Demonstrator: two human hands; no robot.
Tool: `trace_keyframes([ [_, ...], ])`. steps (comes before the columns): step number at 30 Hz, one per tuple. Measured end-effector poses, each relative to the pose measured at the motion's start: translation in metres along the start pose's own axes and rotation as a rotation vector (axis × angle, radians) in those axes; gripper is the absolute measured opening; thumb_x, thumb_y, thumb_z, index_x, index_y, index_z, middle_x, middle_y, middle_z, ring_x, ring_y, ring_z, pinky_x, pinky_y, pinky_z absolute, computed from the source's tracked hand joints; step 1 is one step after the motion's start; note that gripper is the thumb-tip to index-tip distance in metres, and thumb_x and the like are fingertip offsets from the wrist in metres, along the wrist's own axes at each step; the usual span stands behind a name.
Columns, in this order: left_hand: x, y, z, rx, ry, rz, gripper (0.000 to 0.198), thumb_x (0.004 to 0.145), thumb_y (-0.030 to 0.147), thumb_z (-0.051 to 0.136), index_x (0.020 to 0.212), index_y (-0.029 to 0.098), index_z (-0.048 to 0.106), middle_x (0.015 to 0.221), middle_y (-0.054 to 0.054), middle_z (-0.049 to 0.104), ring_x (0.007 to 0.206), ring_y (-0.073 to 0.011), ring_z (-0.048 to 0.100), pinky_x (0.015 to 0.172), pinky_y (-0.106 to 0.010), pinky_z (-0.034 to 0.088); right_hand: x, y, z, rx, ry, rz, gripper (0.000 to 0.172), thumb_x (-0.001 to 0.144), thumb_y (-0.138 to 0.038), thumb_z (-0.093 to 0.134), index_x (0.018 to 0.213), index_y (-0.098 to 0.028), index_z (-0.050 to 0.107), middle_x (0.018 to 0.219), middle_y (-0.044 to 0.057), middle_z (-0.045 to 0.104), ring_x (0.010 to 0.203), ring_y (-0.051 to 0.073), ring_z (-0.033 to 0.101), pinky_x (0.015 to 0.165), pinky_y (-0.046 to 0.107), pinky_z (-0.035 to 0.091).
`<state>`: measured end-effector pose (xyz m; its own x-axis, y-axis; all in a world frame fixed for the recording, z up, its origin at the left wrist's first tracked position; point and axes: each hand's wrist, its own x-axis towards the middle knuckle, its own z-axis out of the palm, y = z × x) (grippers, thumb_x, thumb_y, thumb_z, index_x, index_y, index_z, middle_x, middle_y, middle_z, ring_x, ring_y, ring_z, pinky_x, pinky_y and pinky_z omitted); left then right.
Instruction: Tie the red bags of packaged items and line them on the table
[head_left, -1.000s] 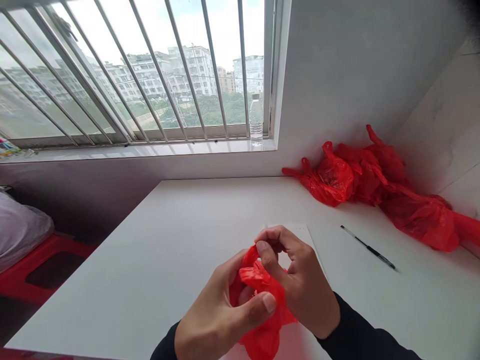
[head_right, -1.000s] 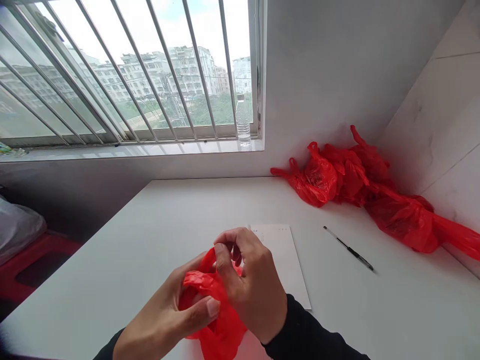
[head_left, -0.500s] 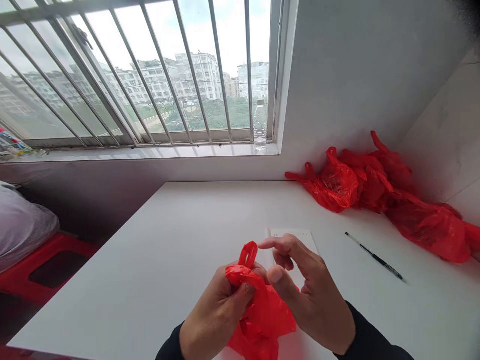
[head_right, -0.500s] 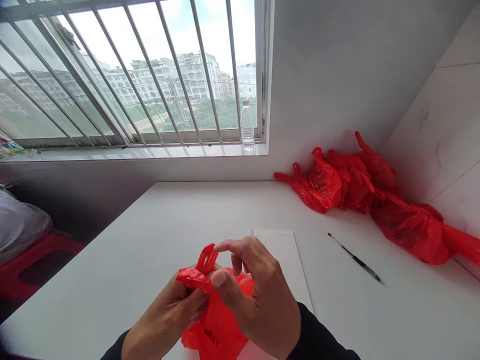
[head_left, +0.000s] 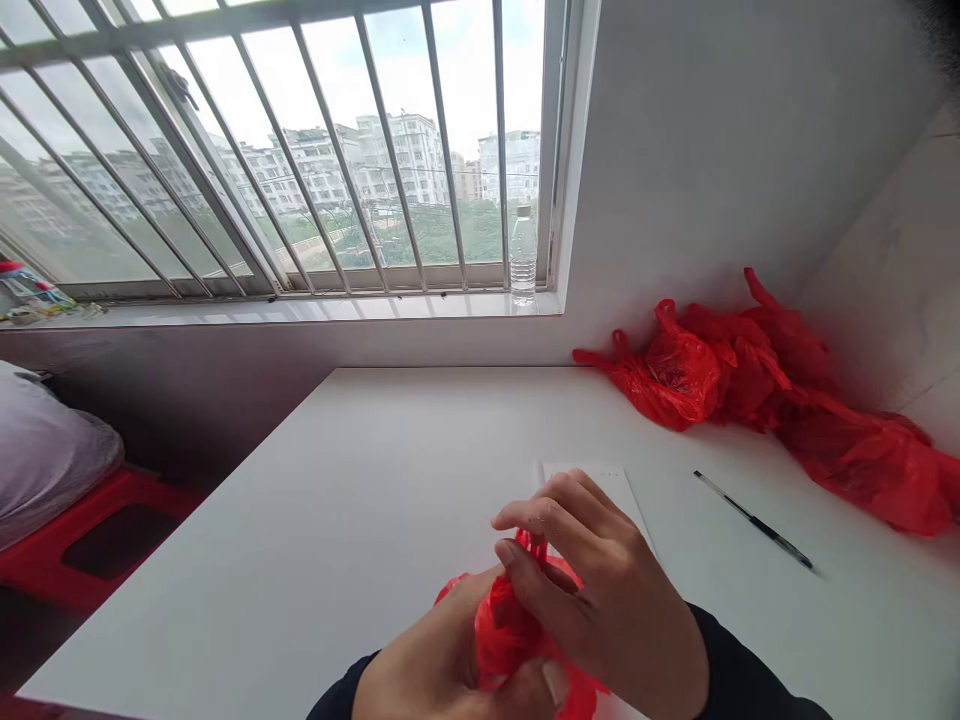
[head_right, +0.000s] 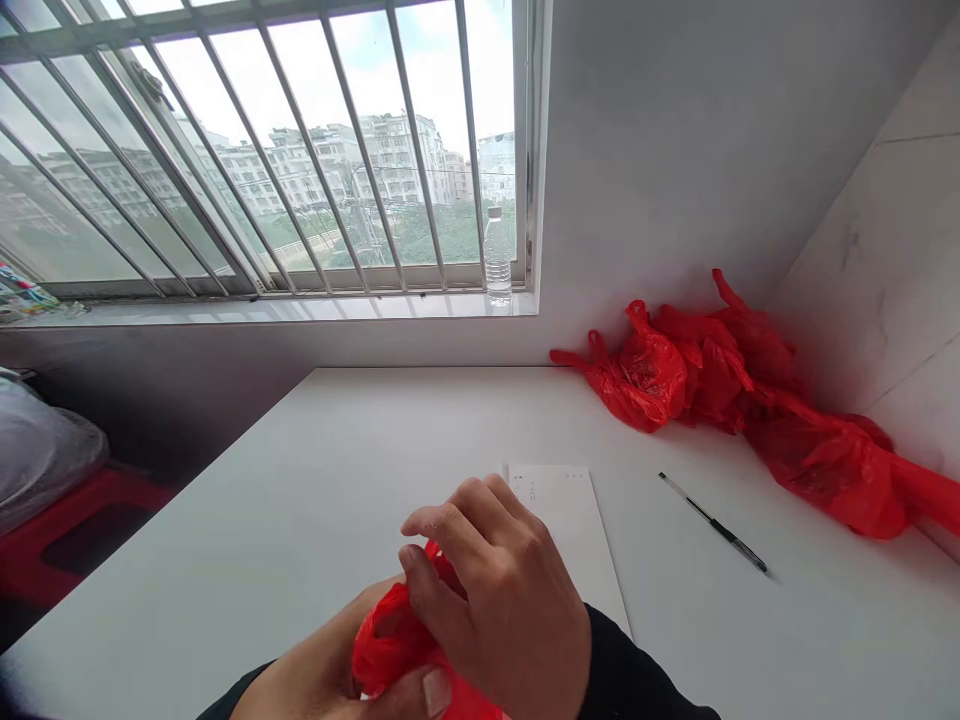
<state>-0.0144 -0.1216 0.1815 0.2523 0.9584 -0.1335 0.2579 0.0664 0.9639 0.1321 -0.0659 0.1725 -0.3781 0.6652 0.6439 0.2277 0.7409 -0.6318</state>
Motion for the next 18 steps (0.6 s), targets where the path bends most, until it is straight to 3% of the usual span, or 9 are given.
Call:
trace_keyframes([
  [2, 0.001, 0.008, -0.001, -0.079, -0.086, 0.047, 0.02, 0.081, 0.039, 0.064, 0.087, 0.02, 0.059, 0.079, -0.001, 0.06, 0.068, -0.0152, 0.049, 0.061, -0.026, 0.04, 0.0, 0.001, 0.001, -0.03, -0.017, 0.007, 0.008, 0.092, -0.019, 0.061, 0.097, -0.022, 0.067, 0.088, 0.002, 0.062, 0.085, 0.018, 0.054, 0.078, 0.035, 0.046],
  [6, 0.004, 0.015, -0.005, -0.201, -0.228, 0.068, 0.033, 0.09, 0.047, 0.06, 0.074, 0.02, 0.05, 0.067, 0.004, 0.039, 0.06, -0.0103, 0.033, 0.054, -0.025, 0.029, 0.001, 0.004, 0.0, -0.023, -0.112, 0.096, 0.006, 0.094, -0.023, 0.058, 0.089, -0.021, 0.061, 0.091, 0.001, 0.061, 0.087, 0.018, 0.054, 0.079, 0.036, 0.046],
  [8, 0.005, 0.008, -0.008, -0.186, -0.188, 0.015, 0.044, 0.095, 0.054, 0.051, 0.067, 0.02, 0.044, 0.061, 0.005, 0.035, 0.056, -0.0095, 0.029, 0.052, -0.026, 0.026, 0.002, 0.006, -0.001, 0.037, -0.16, 0.173, 0.015, 0.098, -0.027, 0.053, 0.085, -0.022, 0.058, 0.084, -0.001, 0.061, 0.08, 0.016, 0.054, 0.074, 0.033, 0.045],
  [11, 0.007, -0.008, -0.013, -0.295, -0.104, -0.106, 0.051, 0.096, 0.059, 0.049, 0.064, 0.019, 0.05, 0.051, 0.003, 0.046, 0.051, -0.01, 0.042, 0.055, -0.025, 0.035, 0.003, 0.008, -0.006, 0.16, -0.162, 0.285, 0.018, 0.099, -0.031, 0.052, 0.085, -0.023, 0.06, 0.079, -0.003, 0.062, 0.072, 0.014, 0.053, 0.067, 0.029, 0.044],
  [13, 0.009, -0.016, -0.016, -0.43, -0.029, -0.146, 0.043, 0.096, 0.057, 0.051, 0.077, 0.019, 0.062, 0.058, 0.001, 0.058, 0.055, -0.0125, 0.053, 0.061, -0.026, 0.044, 0.003, 0.008, -0.01, 0.234, -0.13, 0.335, 0.01, 0.097, -0.032, 0.056, 0.092, -0.026, 0.062, 0.075, -0.005, 0.06, 0.068, 0.012, 0.052, 0.067, 0.028, 0.045],
  [15, 0.012, -0.019, -0.021, -0.518, 0.021, -0.134, 0.034, 0.094, 0.054, 0.057, 0.088, 0.021, 0.064, 0.069, 0.001, 0.063, 0.061, -0.0126, 0.058, 0.064, -0.026, 0.048, 0.0, 0.006, -0.013, 0.3, -0.131, 0.361, 0.006, 0.096, -0.03, 0.058, 0.099, -0.028, 0.062, 0.07, -0.007, 0.057, 0.066, 0.012, 0.052, 0.068, 0.026, 0.045],
  [18, 0.014, -0.02, -0.026, -0.547, 0.022, -0.1, 0.03, 0.089, 0.047, 0.068, 0.079, 0.019, 0.063, 0.071, 0.002, 0.062, 0.064, -0.0104, 0.057, 0.064, -0.022, 0.047, -0.005, 0.004, -0.014, 0.378, -0.225, 0.383, 0.009, 0.094, -0.028, 0.06, 0.103, -0.027, 0.06, 0.066, -0.007, 0.056, 0.063, 0.011, 0.055, 0.065, 0.025, 0.046],
])
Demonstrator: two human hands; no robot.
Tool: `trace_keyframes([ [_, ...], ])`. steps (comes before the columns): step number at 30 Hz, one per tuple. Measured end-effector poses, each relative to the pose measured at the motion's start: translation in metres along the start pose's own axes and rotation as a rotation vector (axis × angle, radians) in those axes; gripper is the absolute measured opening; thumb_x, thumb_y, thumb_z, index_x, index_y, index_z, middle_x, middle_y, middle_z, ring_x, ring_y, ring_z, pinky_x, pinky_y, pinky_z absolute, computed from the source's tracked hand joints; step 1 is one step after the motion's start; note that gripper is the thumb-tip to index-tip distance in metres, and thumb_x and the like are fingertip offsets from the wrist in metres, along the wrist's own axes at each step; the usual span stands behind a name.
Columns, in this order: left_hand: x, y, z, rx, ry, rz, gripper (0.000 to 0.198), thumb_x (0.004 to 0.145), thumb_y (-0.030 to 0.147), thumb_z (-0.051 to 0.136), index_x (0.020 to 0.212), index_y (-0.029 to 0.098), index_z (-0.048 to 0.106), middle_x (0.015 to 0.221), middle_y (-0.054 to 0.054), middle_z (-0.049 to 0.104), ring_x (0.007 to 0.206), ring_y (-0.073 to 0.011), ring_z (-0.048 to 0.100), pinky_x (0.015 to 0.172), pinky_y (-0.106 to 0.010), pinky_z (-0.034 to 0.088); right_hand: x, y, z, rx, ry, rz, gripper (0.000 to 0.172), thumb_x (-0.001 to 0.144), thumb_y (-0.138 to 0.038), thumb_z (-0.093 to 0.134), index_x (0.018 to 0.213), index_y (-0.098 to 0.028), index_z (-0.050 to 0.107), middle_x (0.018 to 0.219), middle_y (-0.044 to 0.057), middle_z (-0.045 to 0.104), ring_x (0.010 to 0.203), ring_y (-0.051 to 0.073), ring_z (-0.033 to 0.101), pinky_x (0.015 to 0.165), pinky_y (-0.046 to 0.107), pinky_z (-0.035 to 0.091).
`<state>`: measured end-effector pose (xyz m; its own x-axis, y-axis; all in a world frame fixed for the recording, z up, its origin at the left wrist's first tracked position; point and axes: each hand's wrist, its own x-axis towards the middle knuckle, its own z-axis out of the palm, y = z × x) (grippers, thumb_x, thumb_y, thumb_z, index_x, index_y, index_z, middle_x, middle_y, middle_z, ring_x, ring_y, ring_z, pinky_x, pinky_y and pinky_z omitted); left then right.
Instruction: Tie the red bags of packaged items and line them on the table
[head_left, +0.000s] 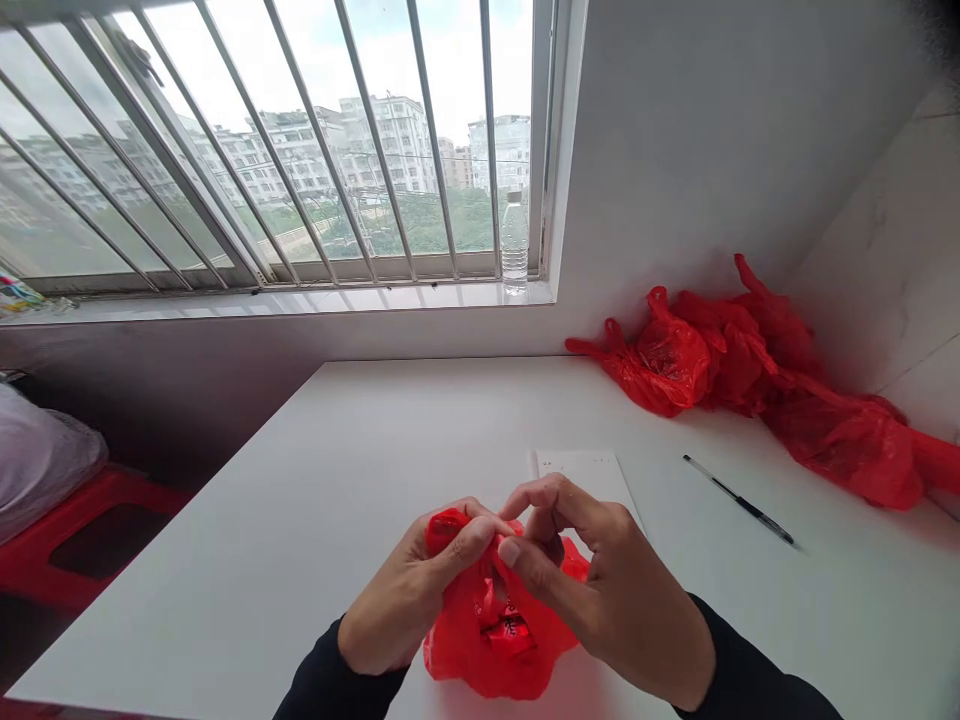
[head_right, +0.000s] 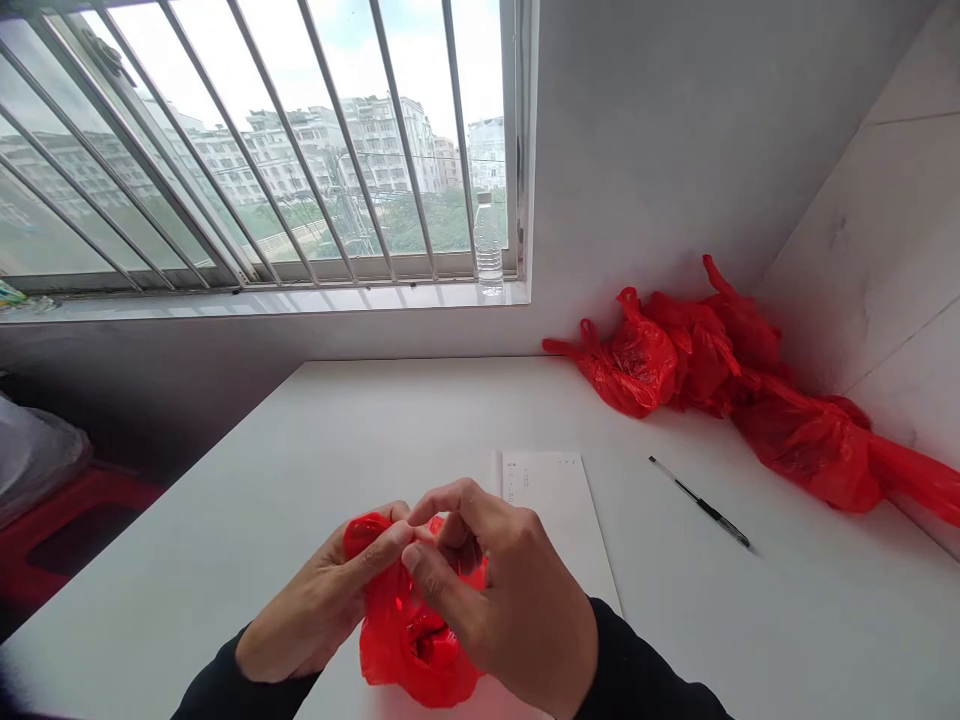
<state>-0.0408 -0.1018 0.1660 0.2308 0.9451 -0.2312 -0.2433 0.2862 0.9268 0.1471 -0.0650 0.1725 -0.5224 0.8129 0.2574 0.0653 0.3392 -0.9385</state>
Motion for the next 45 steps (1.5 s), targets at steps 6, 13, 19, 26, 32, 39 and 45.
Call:
trace_keyframes([
  [6, -0.006, 0.002, -0.008, 0.063, -0.029, 0.045, 0.02, 0.088, 0.033, 0.074, 0.081, 0.019, 0.061, 0.078, 0.001, 0.063, 0.07, -0.012, 0.06, 0.066, -0.024, 0.046, -0.002, 0.011, 0.002, 0.09, -0.115, -0.004, 0.016, 0.1, -0.034, 0.051, 0.111, -0.025, 0.059, 0.074, -0.004, 0.065, 0.067, 0.013, 0.061, 0.069, 0.028, 0.05],
  [13, -0.009, 0.012, -0.007, 0.359, 0.039, 0.103, 0.014, 0.098, 0.038, 0.058, 0.097, 0.024, 0.061, 0.088, 0.002, 0.063, 0.077, -0.0121, 0.056, 0.072, -0.024, 0.047, 0.007, 0.032, 0.004, -0.057, -0.217, -0.053, 0.068, 0.083, -0.027, 0.074, 0.144, -0.027, 0.044, 0.137, 0.004, 0.058, 0.124, 0.019, 0.055, 0.104, 0.033, 0.047],
  [19, -0.009, 0.014, 0.0, 0.568, 0.169, 0.115, 0.026, 0.102, 0.044, 0.047, 0.112, 0.027, 0.063, 0.096, 0.0, 0.065, 0.091, -0.0166, 0.06, 0.082, -0.026, 0.046, 0.012, 0.04, 0.009, -0.151, -0.004, -0.058, 0.02, 0.093, -0.025, 0.062, 0.113, -0.023, 0.065, 0.111, 0.003, 0.068, 0.106, 0.018, 0.062, 0.094, 0.035, 0.051],
  [26, -0.006, 0.01, -0.003, 0.474, 0.172, 0.014, 0.04, 0.1, 0.054, 0.044, 0.114, 0.022, 0.065, 0.057, 0.005, 0.052, 0.058, -0.0142, 0.053, 0.063, -0.026, 0.044, 0.012, 0.032, 0.002, -0.154, -0.025, 0.0, 0.014, 0.098, -0.03, 0.056, 0.101, -0.022, 0.067, 0.095, 0.001, 0.069, 0.087, 0.016, 0.062, 0.08, 0.033, 0.051],
  [32, -0.005, 0.007, -0.002, 0.12, 0.176, -0.049, 0.036, 0.095, 0.05, 0.057, 0.108, 0.018, 0.07, 0.055, 0.004, 0.055, 0.053, -0.0117, 0.055, 0.057, -0.022, 0.045, 0.008, 0.021, -0.001, -0.127, -0.037, 0.058, 0.016, 0.094, -0.029, 0.062, 0.109, -0.025, 0.064, 0.091, -0.002, 0.069, 0.081, 0.014, 0.062, 0.077, 0.03, 0.05],
  [39, -0.005, 0.002, 0.005, -0.159, 0.264, -0.03, 0.02, 0.09, 0.037, 0.069, 0.097, 0.019, 0.076, 0.074, -0.003, 0.069, 0.067, -0.0143, 0.064, 0.068, -0.025, 0.053, -0.003, 0.014, 0.007, -0.24, 0.094, -0.099, 0.019, 0.094, -0.039, 0.063, 0.108, -0.027, 0.063, 0.104, 0.003, 0.063, 0.1, 0.021, 0.058, 0.087, 0.038, 0.05],
  [45, -0.005, 0.002, 0.006, -0.157, 0.248, -0.054, 0.027, 0.092, 0.038, 0.066, 0.105, 0.017, 0.076, 0.076, -0.004, 0.07, 0.067, -0.0158, 0.063, 0.067, -0.027, 0.054, -0.003, 0.016, 0.012, -0.336, 0.126, -0.205, 0.006, 0.098, -0.024, 0.058, 0.094, -0.024, 0.062, 0.09, 0.001, 0.06, 0.089, 0.019, 0.054, 0.083, 0.039, 0.046],
])
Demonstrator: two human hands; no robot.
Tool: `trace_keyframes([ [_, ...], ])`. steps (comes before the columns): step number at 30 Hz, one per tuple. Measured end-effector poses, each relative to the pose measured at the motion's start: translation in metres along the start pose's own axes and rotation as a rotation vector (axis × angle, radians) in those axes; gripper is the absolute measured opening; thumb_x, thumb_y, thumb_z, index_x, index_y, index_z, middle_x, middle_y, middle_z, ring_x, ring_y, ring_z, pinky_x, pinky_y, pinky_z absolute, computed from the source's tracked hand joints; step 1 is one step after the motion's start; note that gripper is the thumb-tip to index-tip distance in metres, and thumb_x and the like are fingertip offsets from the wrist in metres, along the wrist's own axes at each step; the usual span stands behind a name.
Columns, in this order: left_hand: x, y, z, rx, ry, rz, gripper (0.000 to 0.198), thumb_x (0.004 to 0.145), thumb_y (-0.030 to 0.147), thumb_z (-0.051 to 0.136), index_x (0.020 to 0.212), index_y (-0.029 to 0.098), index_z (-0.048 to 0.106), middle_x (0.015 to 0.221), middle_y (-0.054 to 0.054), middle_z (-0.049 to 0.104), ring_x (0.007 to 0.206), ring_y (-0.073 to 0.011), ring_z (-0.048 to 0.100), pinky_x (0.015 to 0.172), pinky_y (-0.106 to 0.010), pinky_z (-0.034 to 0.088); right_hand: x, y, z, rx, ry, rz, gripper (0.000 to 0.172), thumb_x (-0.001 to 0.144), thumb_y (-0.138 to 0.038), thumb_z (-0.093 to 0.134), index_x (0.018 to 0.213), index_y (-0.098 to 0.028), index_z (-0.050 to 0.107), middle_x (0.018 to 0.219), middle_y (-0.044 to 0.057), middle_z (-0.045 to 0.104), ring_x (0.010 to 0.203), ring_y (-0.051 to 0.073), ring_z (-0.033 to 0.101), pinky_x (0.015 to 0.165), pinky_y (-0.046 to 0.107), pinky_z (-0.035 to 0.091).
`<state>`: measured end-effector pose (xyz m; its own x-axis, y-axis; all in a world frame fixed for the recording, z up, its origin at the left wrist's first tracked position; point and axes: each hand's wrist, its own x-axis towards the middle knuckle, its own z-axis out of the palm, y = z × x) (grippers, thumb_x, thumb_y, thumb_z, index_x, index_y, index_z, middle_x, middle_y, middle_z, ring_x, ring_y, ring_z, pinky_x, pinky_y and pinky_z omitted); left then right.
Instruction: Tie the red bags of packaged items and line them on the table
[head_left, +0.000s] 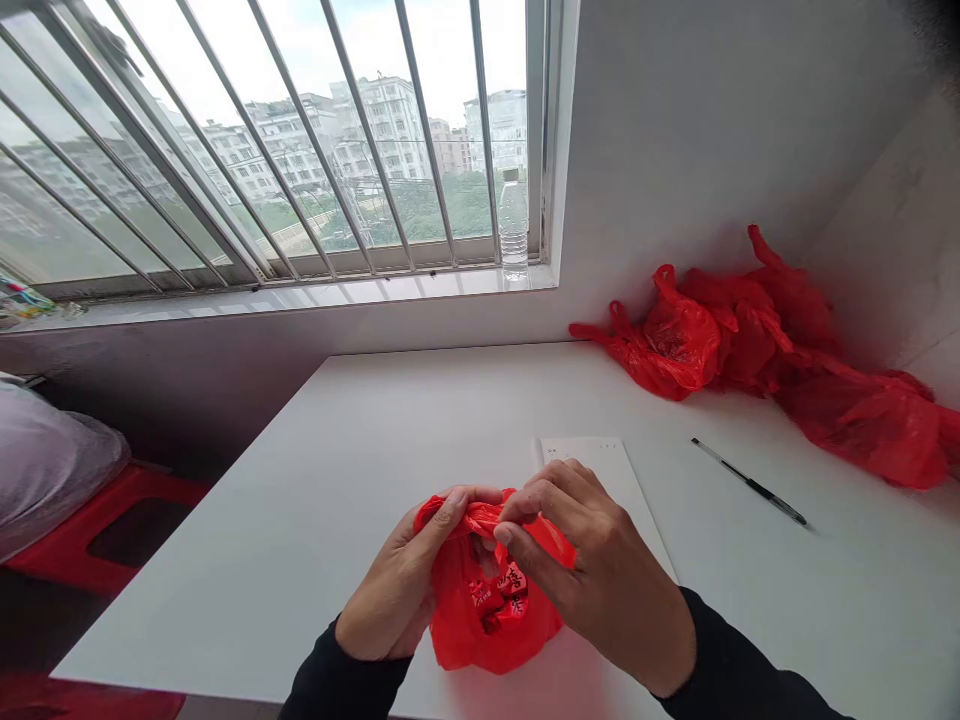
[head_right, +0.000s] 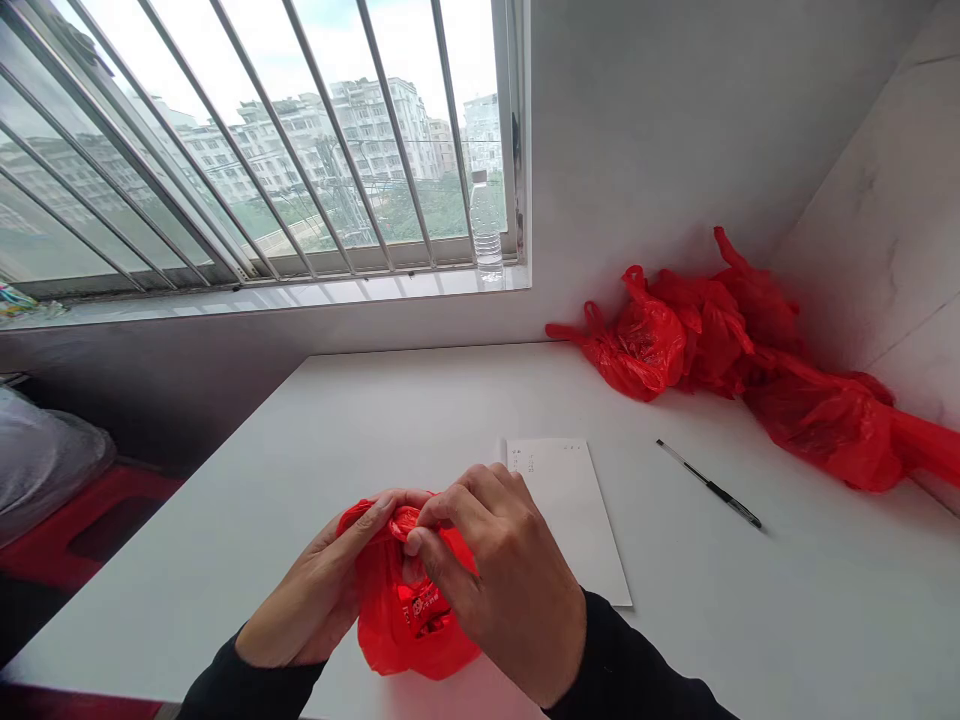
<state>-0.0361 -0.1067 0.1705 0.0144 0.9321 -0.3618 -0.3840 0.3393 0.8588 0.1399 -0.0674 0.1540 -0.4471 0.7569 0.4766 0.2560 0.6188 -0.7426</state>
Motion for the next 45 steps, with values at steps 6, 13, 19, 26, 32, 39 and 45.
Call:
trace_keyframes([
  [6, -0.003, 0.001, 0.001, 0.014, -0.022, 0.084, 0.016, 0.09, 0.033, 0.07, 0.096, 0.019, 0.073, 0.096, -0.006, 0.072, 0.085, -0.0193, 0.068, 0.074, -0.028, 0.054, -0.005, -0.002, 0.008, 0.073, -0.052, 0.006, 0.008, 0.094, -0.022, 0.064, 0.086, -0.024, 0.063, 0.086, -0.001, 0.064, 0.085, 0.018, 0.056, 0.082, 0.036, 0.047],
  [13, -0.008, 0.004, -0.009, 0.379, -0.133, 0.196, 0.01, 0.087, 0.027, 0.072, 0.093, 0.02, 0.066, 0.081, -0.002, 0.069, 0.071, -0.0158, 0.064, 0.067, -0.027, 0.052, 0.01, 0.018, 0.005, 0.275, -0.2, 0.056, 0.042, 0.096, -0.041, 0.059, 0.134, -0.025, 0.052, 0.127, 0.008, 0.061, 0.118, 0.023, 0.056, 0.099, 0.04, 0.047],
  [19, -0.004, -0.022, -0.018, 0.925, 0.177, 0.794, 0.04, 0.081, 0.0, 0.062, 0.104, 0.032, 0.071, 0.095, 0.0, 0.072, 0.078, -0.0159, 0.066, 0.066, -0.023, 0.05, 0.016, 0.041, 0.014, 0.607, -0.357, 0.381, 0.037, 0.105, -0.046, 0.038, 0.125, -0.021, 0.056, 0.059, -0.009, 0.042, 0.051, 0.01, 0.04, 0.051, 0.023, 0.037],
  [26, 0.007, -0.042, -0.026, 1.122, 0.19, 1.029, 0.058, 0.094, 0.005, 0.052, 0.14, 0.042, 0.058, 0.128, -0.004, 0.065, 0.115, -0.0231, 0.062, 0.09, -0.031, 0.052, 0.018, 0.042, 0.015, 0.6, -0.441, 0.29, 0.029, 0.1, -0.046, 0.051, 0.098, -0.019, 0.062, 0.075, -0.003, 0.059, 0.065, 0.011, 0.053, 0.062, 0.025, 0.046],
  [32, -0.012, -0.058, -0.067, 1.37, 0.112, 0.944, 0.072, 0.095, 0.002, 0.045, 0.158, 0.035, 0.03, 0.155, -0.005, 0.05, 0.142, -0.0283, 0.043, 0.113, -0.043, 0.039, 0.001, 0.056, -0.006, 0.244, -0.222, 0.279, 0.02, 0.103, -0.035, 0.044, 0.092, -0.022, 0.053, 0.087, 0.001, 0.063, 0.08, 0.016, 0.058, 0.057, 0.027, 0.038],
  [39, -0.031, -0.099, -0.096, 1.374, 0.149, 0.789, 0.058, 0.101, 0.018, 0.046, 0.156, 0.033, 0.035, 0.158, -0.003, 0.047, 0.147, -0.0265, 0.037, 0.115, -0.039, 0.04, -0.027, 0.068, -0.011, 0.283, -0.084, 0.514, 0.027, 0.105, -0.047, 0.037, 0.094, -0.025, 0.047, 0.098, 0.002, 0.064, 0.091, 0.018, 0.062, 0.077, 0.033, 0.05],
  [45, -0.005, -0.117, -0.065, 1.562, 0.041, 0.824, 0.063, 0.104, 0.031, 0.038, 0.162, 0.022, 0.015, 0.167, -0.008, 0.027, 0.154, -0.03, 0.021, 0.124, -0.053, 0.019, -0.056, 0.049, 0.046, 0.172, -0.07, 0.222, 0.009, 0.106, -0.027, 0.034, 0.109, -0.026, 0.043, 0.145, 0.008, 0.053, 0.135, 0.02, 0.051, 0.111, 0.046, 0.046],
])
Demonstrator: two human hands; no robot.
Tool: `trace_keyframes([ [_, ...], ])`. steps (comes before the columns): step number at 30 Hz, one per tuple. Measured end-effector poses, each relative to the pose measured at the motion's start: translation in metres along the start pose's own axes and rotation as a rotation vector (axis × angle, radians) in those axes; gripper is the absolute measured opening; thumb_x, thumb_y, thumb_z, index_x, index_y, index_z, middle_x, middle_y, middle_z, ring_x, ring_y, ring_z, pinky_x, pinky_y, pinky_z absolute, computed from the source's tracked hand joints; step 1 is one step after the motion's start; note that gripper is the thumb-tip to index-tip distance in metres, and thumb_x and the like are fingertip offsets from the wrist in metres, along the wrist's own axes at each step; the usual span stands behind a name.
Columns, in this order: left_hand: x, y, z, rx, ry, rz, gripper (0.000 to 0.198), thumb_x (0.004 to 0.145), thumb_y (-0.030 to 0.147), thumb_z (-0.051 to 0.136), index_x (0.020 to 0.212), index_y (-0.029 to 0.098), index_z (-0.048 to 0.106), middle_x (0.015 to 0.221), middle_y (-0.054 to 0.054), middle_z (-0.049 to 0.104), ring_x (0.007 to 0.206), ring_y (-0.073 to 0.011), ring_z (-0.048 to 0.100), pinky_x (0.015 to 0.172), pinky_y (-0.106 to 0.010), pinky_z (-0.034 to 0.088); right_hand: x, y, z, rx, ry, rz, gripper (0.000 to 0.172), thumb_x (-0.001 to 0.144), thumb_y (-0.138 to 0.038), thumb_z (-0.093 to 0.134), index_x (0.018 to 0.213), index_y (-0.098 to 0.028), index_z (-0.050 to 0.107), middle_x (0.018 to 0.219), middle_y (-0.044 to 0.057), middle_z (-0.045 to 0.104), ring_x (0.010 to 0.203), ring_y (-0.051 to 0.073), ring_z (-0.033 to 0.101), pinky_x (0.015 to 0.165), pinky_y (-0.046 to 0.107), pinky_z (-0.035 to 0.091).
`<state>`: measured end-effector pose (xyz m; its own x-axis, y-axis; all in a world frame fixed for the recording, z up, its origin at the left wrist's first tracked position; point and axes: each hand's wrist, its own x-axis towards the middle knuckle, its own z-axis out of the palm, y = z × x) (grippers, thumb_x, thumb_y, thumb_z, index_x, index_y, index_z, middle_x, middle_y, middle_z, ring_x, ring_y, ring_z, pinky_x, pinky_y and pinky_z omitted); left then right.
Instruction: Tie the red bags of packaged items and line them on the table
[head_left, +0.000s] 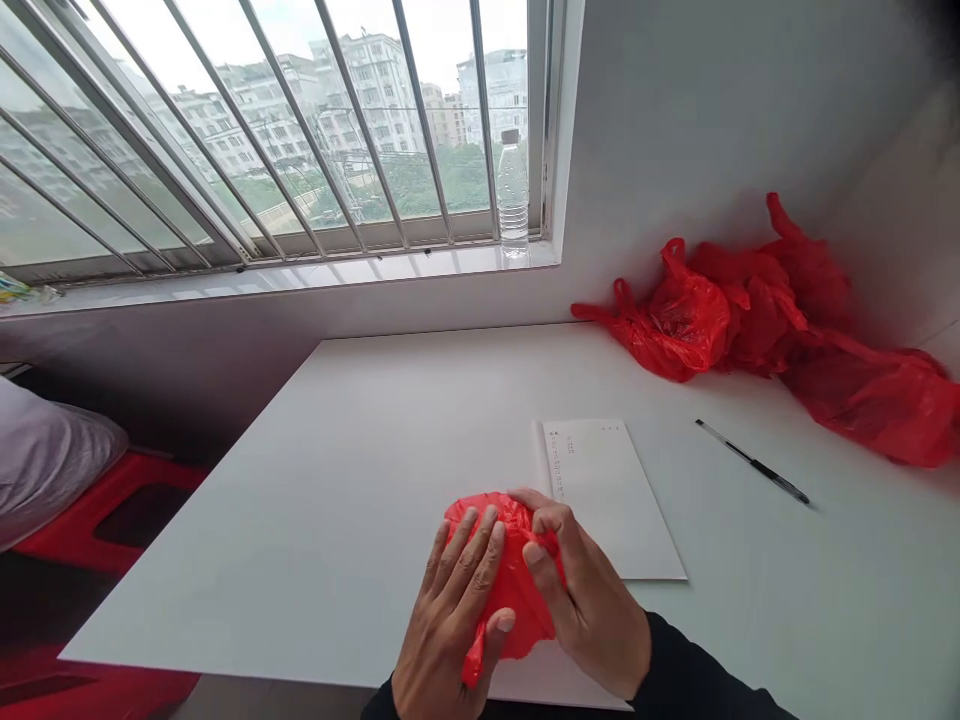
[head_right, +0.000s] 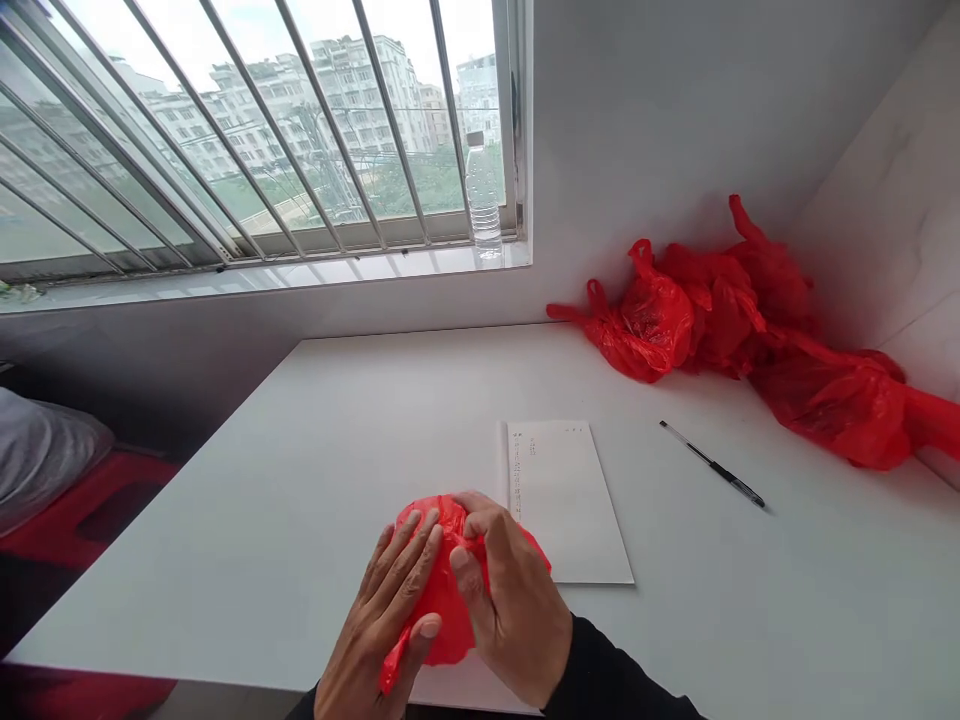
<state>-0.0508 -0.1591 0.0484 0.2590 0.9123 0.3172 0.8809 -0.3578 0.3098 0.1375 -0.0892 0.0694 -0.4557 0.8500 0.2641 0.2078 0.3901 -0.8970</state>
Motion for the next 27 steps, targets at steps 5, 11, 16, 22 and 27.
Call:
trace_keyframes([
  [5, -0.006, -0.012, 0.03, 0.172, -0.046, 0.0, 0.065, 0.102, 0.019, 0.042, 0.161, 0.025, 0.014, 0.165, -0.005, 0.031, 0.152, -0.0249, 0.028, 0.122, -0.048, 0.029, -0.023, 0.051, 0.035, -0.446, -0.054, -0.237, 0.015, 0.102, -0.018, 0.041, 0.114, -0.021, 0.048, 0.157, 0.014, 0.043, 0.148, 0.029, 0.033, 0.118, 0.054, 0.039],
  [11, -0.012, -0.014, 0.03, 0.179, -0.042, -0.042, 0.062, 0.102, 0.02, 0.042, 0.16, 0.028, 0.02, 0.164, -0.001, 0.035, 0.15, -0.0215, 0.032, 0.119, -0.043, 0.038, -0.025, 0.056, 0.029, -0.244, -0.076, -0.089, 0.015, 0.103, -0.024, 0.04, 0.114, -0.025, 0.051, 0.152, 0.01, 0.05, 0.145, 0.027, 0.04, 0.119, 0.055, 0.035],
  [16, -0.017, -0.011, 0.013, 0.092, 0.131, -0.23, 0.056, 0.104, 0.017, 0.032, 0.159, 0.025, 0.026, 0.165, -0.004, 0.034, 0.152, -0.0215, 0.027, 0.119, -0.044, 0.037, -0.007, 0.013, 0.001, 0.62, 0.019, 0.357, 0.026, 0.102, -0.052, 0.041, 0.1, -0.027, 0.049, 0.13, 0.009, 0.066, 0.123, 0.027, 0.058, 0.102, 0.046, 0.049],
  [22, -0.032, -0.027, 0.013, 0.201, 0.149, -0.19, 0.058, 0.102, 0.016, 0.035, 0.159, 0.024, 0.027, 0.162, -0.005, 0.04, 0.151, -0.0209, 0.031, 0.125, -0.045, 0.024, 0.011, 0.008, -0.012, 1.042, 0.067, 0.488, 0.032, 0.095, -0.056, 0.057, 0.087, -0.026, 0.05, 0.076, -0.002, 0.062, 0.087, 0.02, 0.062, 0.089, 0.035, 0.048],
  [27, -0.046, -0.045, -0.002, 0.349, 0.141, -0.197, 0.06, 0.099, 0.016, 0.04, 0.158, 0.025, 0.029, 0.156, -0.004, 0.05, 0.151, -0.0201, 0.031, 0.127, -0.044, 0.006, 0.013, 0.02, -0.022, 0.984, 0.122, 0.528, 0.031, 0.096, -0.054, 0.057, 0.086, -0.025, 0.05, 0.07, -0.004, 0.051, 0.078, 0.017, 0.057, 0.087, 0.033, 0.047],
])
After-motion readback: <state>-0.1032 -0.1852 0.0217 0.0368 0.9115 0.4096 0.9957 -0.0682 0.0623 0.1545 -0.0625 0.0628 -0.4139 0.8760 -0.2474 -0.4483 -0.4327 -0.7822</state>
